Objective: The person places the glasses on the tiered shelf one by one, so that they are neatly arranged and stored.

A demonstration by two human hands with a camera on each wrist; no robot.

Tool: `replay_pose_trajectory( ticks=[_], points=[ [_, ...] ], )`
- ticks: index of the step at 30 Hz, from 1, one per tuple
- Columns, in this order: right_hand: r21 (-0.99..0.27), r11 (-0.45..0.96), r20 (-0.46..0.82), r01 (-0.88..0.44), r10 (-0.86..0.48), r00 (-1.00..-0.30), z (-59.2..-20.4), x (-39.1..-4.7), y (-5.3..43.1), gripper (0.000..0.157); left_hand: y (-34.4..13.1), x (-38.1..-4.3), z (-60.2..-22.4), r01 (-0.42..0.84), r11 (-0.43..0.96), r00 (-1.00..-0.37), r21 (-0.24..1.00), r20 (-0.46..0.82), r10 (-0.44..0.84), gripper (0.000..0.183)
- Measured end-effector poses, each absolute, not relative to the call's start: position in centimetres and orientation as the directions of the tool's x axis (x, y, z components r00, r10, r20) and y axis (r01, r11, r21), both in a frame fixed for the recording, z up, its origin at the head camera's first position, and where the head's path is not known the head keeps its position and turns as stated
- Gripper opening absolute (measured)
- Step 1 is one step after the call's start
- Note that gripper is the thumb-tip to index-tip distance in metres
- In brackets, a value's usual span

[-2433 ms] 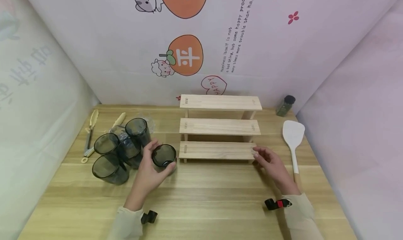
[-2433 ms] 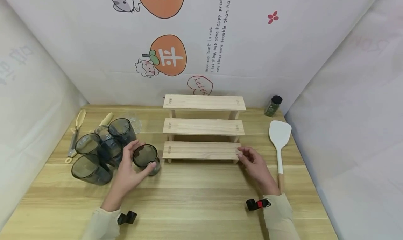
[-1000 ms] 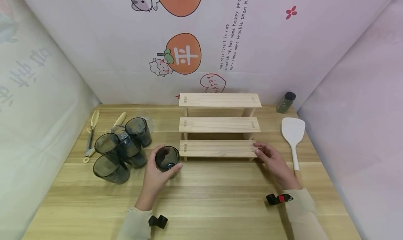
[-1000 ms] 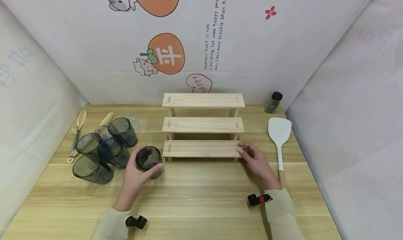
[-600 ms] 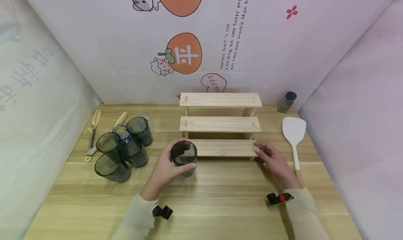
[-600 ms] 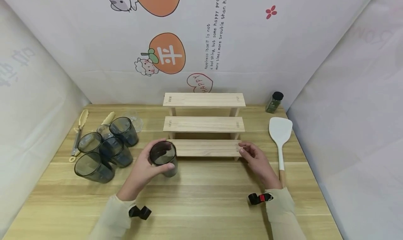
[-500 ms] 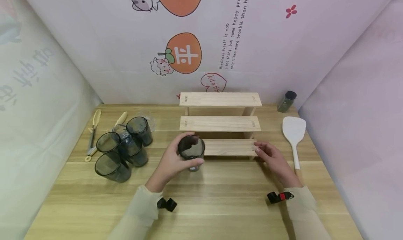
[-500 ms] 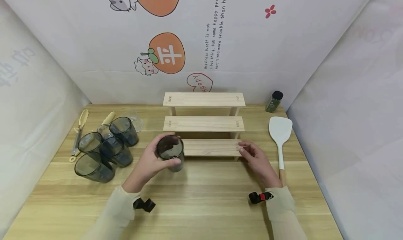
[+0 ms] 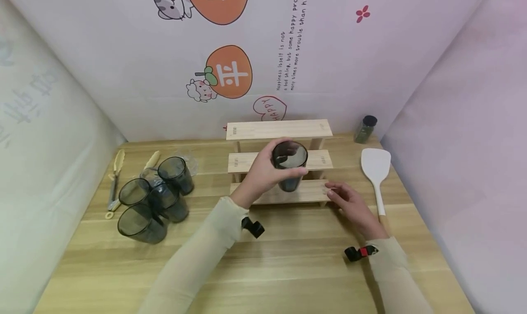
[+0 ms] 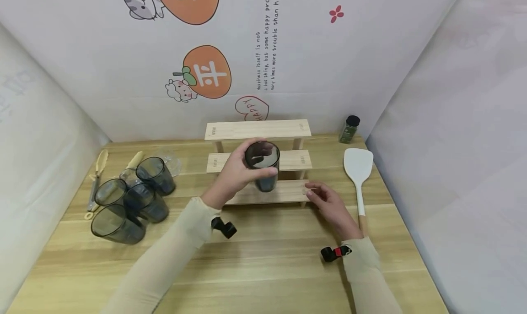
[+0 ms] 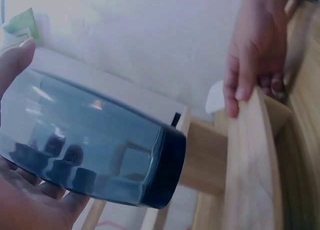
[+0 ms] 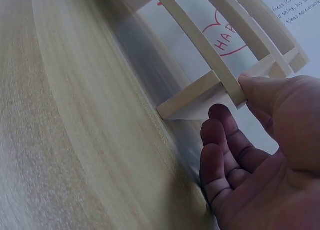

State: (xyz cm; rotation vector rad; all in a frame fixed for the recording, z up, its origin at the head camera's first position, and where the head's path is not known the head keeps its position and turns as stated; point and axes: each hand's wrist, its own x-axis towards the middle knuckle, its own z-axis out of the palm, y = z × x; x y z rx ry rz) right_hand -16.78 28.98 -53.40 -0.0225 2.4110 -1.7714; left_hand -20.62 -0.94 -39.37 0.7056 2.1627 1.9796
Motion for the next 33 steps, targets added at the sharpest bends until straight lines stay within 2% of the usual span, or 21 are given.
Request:
replay_pose_trajectory(
  ticks=[8,21,33],
  points=[
    [-0.957,0.282,-0.099,0.064,-0.111,-0.989,-53.1,-17.0,28.9,0.042,3.2,-24.6,-37.7,0.270,-0.023,-0.872,0.963,0.254,0.419,0.079],
    [-0.959,0.280,-0.083,0.045,-0.125,-0.989,-53.7,-17.4,29.4,0.039,6.5,-29.8,-32.6,0.203,-0.070,-0.892,0.977,0.214,0.399,0.075],
    [-0.964,0.262,-0.083,0.046,-0.134,-0.988,-54.0,-17.6,29.9,0.037,9.3,-32.4,-32.6,0.185,-0.023,-0.911,0.982,0.180,0.371,0.080]
  ],
)
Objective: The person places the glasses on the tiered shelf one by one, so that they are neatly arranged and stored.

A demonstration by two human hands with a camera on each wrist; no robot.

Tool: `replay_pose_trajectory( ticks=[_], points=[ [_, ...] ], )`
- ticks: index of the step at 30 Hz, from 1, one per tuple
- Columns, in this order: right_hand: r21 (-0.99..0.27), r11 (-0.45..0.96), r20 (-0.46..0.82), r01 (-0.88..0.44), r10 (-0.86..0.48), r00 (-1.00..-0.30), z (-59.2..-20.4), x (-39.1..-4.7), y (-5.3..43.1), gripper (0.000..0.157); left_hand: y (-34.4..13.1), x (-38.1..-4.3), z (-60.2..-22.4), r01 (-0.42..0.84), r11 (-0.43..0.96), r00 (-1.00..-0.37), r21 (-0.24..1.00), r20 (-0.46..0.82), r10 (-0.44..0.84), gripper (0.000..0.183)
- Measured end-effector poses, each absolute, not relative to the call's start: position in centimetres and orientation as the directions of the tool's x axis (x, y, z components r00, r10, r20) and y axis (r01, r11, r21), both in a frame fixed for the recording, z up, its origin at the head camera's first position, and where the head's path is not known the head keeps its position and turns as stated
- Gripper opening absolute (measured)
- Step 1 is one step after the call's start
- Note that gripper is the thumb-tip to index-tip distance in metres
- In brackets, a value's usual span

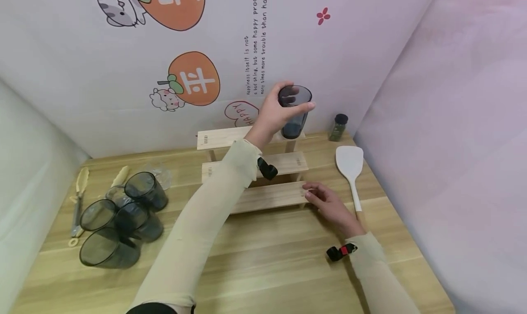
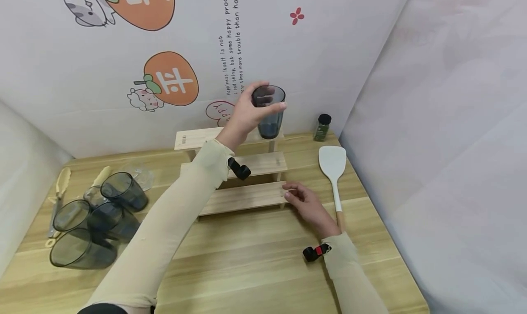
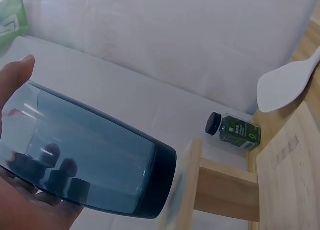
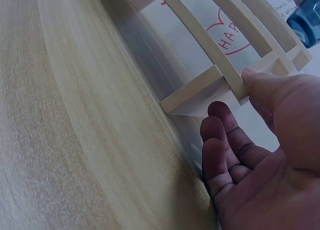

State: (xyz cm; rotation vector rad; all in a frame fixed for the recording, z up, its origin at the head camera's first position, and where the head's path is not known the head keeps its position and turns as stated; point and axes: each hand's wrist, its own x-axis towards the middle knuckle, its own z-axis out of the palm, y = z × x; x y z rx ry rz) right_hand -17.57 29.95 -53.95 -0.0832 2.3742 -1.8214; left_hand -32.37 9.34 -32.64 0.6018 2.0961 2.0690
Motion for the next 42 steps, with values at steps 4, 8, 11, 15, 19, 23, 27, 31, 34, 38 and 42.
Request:
replay_pose_trajectory(
  ticks=[4,8,11,15,19,23,27,31,34,38,42],
  points=[
    [-0.963,0.265,-0.085,0.043,-0.148,-0.985,-53.9,-17.8,29.2,0.037,8.7,-32.8,-33.0,0.173,-0.001,-0.924,0.985,0.162,0.347,0.084],
    [-0.963,0.269,-0.080,0.035,-0.157,-0.984,-53.8,-18.0,28.5,0.035,8.2,-33.1,-33.3,0.171,0.005,-0.931,0.985,0.160,0.327,0.087],
    [-0.962,0.270,-0.079,0.033,-0.162,-0.984,-53.7,-18.0,28.1,0.034,7.8,-33.3,-33.5,0.178,0.017,-0.933,0.984,0.163,0.320,0.092],
    [-0.961,0.276,-0.085,0.036,-0.168,-0.982,-53.7,-18.1,27.6,0.035,7.0,-32.9,-33.4,0.231,0.075,-0.935,0.970,0.200,0.292,0.105],
    [-0.960,0.274,-0.106,0.056,-0.172,-0.979,-53.9,-18.2,27.5,0.038,4.9,-31.2,-33.3,0.322,0.099,-0.928,0.942,0.293,0.232,0.103],
    [-0.956,0.284,-0.125,0.075,-0.159,-0.979,-54.0,-18.1,27.9,0.042,1.1,-28.3,-34.6,0.452,0.117,-0.886,0.885,0.429,0.176,0.078],
    [-0.950,0.296,-0.147,0.096,-0.155,-0.977,-54.1,-18.0,28.5,0.046,-4.4,-24.8,-37.4,0.566,0.233,-0.824,0.791,0.552,0.125,0.047],
    [-0.948,0.296,-0.159,0.114,-0.132,-0.978,-54.1,-17.8,29.2,0.046,-10.4,-21.0,-39.9,0.539,0.420,-0.816,0.730,0.576,0.044,0.036],
    [-0.952,0.285,-0.153,0.113,-0.121,-0.981,-54.1,-17.6,29.4,0.044,-14.4,-17.9,-41.2,0.456,0.571,-0.822,0.683,0.570,-0.026,0.037],
    [-0.954,0.282,-0.140,0.097,-0.135,-0.981,-54.0,-17.6,29.4,0.044,-18.7,-13.9,-42.3,0.300,0.764,-0.811,0.572,0.574,-0.111,0.044],
    [-0.952,0.296,-0.120,0.070,-0.154,-0.981,-54.0,-17.9,29.3,0.043,-21.1,-11.4,-43.1,0.091,0.865,-0.840,0.493,0.504,-0.199,0.056]
  ],
)
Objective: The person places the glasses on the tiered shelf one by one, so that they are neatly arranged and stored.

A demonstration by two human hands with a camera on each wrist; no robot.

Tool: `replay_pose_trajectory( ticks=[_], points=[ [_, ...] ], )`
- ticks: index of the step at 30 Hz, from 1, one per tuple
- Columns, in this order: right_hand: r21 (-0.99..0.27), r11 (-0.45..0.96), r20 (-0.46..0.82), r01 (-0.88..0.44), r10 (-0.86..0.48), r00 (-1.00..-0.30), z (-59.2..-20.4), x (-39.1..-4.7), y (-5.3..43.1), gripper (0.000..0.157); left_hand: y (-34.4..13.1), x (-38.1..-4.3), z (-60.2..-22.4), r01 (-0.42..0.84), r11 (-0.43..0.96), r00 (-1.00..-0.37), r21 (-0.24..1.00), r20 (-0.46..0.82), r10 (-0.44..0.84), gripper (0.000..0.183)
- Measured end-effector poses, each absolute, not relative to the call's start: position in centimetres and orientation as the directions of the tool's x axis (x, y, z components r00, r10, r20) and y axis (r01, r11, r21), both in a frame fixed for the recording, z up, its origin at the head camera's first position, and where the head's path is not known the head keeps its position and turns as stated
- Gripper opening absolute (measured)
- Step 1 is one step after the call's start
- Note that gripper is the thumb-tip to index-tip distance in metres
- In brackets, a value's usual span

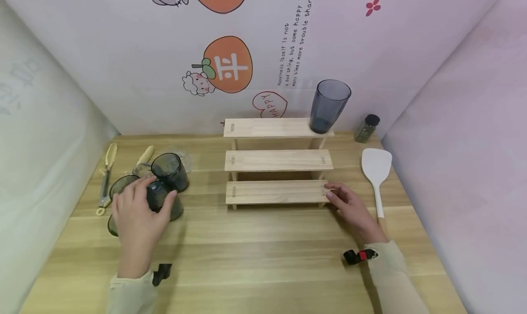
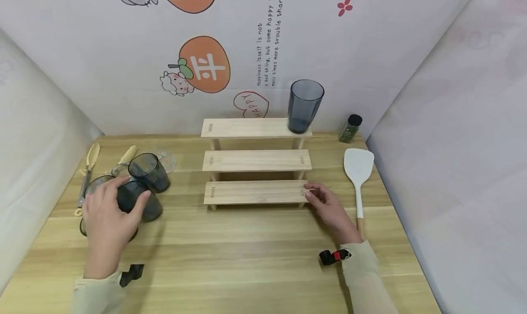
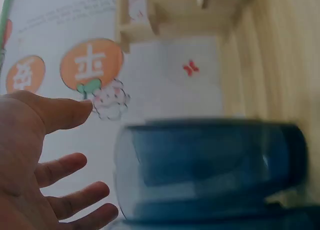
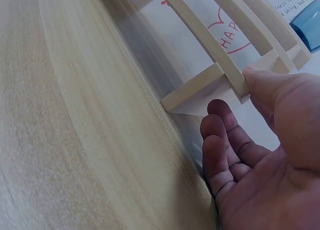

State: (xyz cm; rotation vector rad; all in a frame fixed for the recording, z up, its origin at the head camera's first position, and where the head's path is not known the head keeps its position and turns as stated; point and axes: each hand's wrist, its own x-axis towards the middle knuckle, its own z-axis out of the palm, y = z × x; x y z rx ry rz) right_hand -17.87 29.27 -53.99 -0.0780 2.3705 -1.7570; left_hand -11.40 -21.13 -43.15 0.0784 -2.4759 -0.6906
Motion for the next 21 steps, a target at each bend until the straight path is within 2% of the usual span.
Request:
replay_pose_trajectory(
  ticks=[2,5,15,21],
  points=[
    [-0.950,0.305,-0.112,0.061,-0.153,-0.982,-54.1,-17.9,29.4,0.042,-21.5,-11.0,-43.5,0.031,0.883,-0.858,0.468,0.466,-0.217,0.061],
    [-0.953,0.295,-0.113,0.066,-0.146,-0.983,-54.2,-17.8,29.5,0.043,-21.8,-10.8,-44.1,0.011,0.898,-0.865,0.440,0.454,-0.212,0.065],
    [-0.954,0.289,-0.124,0.079,-0.140,-0.982,-53.9,-17.8,29.1,0.044,-22.2,-11.6,-44.4,0.024,0.914,-0.895,0.406,0.416,-0.161,0.070],
    [-0.953,0.292,-0.123,0.077,-0.142,-0.982,-53.8,-17.8,29.2,0.045,-22.6,-11.9,-44.3,0.083,0.918,-0.895,0.388,0.433,-0.102,0.071]
  ],
)
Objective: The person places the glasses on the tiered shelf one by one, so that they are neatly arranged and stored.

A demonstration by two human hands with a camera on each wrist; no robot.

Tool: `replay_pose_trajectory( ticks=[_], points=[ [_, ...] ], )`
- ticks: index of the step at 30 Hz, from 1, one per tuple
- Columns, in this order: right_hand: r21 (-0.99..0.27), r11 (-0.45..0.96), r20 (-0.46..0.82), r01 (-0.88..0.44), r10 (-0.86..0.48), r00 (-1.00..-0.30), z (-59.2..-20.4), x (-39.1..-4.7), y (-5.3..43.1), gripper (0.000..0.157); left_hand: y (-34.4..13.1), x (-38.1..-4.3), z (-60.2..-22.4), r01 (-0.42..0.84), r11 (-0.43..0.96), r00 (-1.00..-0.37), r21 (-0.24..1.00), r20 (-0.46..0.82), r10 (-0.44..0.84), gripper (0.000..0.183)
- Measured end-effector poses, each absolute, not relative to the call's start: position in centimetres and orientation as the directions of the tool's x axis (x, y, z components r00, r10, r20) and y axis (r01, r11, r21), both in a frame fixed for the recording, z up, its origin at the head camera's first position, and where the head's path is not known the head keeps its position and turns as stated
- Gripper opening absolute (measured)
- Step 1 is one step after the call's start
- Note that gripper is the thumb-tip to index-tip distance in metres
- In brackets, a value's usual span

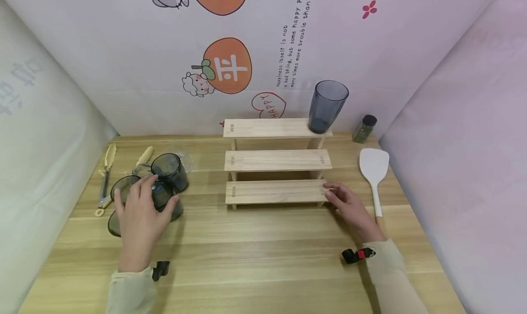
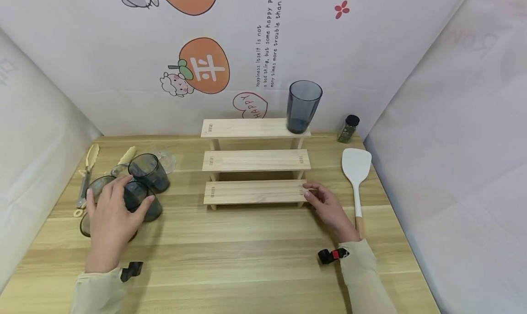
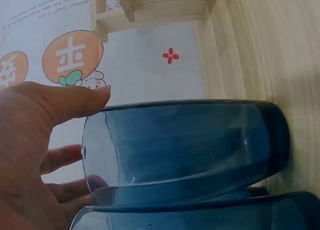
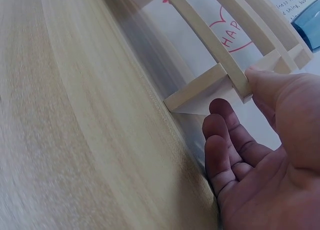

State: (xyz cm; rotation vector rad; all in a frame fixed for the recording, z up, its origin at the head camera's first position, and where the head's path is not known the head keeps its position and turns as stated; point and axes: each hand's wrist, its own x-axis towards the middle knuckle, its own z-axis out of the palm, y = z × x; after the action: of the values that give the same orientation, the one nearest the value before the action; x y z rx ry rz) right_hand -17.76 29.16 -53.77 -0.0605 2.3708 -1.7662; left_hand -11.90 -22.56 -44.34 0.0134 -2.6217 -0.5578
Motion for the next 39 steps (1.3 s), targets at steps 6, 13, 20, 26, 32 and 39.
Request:
replay_pose_trajectory(
  ticks=[6,13,20,26,32,39],
  points=[
    [-0.956,0.282,-0.131,0.085,-0.146,-0.981,-53.8,-17.8,29.2,0.045,-22.6,-12.1,-44.4,0.147,0.914,-0.895,0.378,0.444,-0.040,0.073],
    [-0.954,0.287,-0.129,0.082,-0.147,-0.981,-53.8,-17.8,29.2,0.044,-21.1,-11.6,-45.2,0.228,0.893,-0.888,0.388,0.460,0.028,0.072],
    [-0.954,0.292,-0.121,0.074,-0.146,-0.982,-53.8,-17.8,29.2,0.044,-18.4,-10.9,-47.3,0.301,0.793,-0.860,0.530,0.510,-0.014,0.086],
    [-0.950,0.304,-0.120,0.072,-0.144,-0.982,-53.8,-17.8,29.1,0.043,-16.7,-10.5,-49.2,0.095,0.519,-0.892,0.850,0.304,-0.334,0.106],
    [-0.950,0.305,-0.118,0.071,-0.137,-0.984,-53.8,-17.8,29.1,0.043,-15.8,-10.3,-49.6,0.022,0.272,-0.873,0.962,0.151,-0.463,0.106],
    [-0.951,0.301,-0.123,0.075,-0.147,-0.981,-53.9,-17.8,29.3,0.044,-15.7,-10.3,-49.9,0.055,0.191,-0.888,0.980,0.136,-0.440,0.088]
  ],
)
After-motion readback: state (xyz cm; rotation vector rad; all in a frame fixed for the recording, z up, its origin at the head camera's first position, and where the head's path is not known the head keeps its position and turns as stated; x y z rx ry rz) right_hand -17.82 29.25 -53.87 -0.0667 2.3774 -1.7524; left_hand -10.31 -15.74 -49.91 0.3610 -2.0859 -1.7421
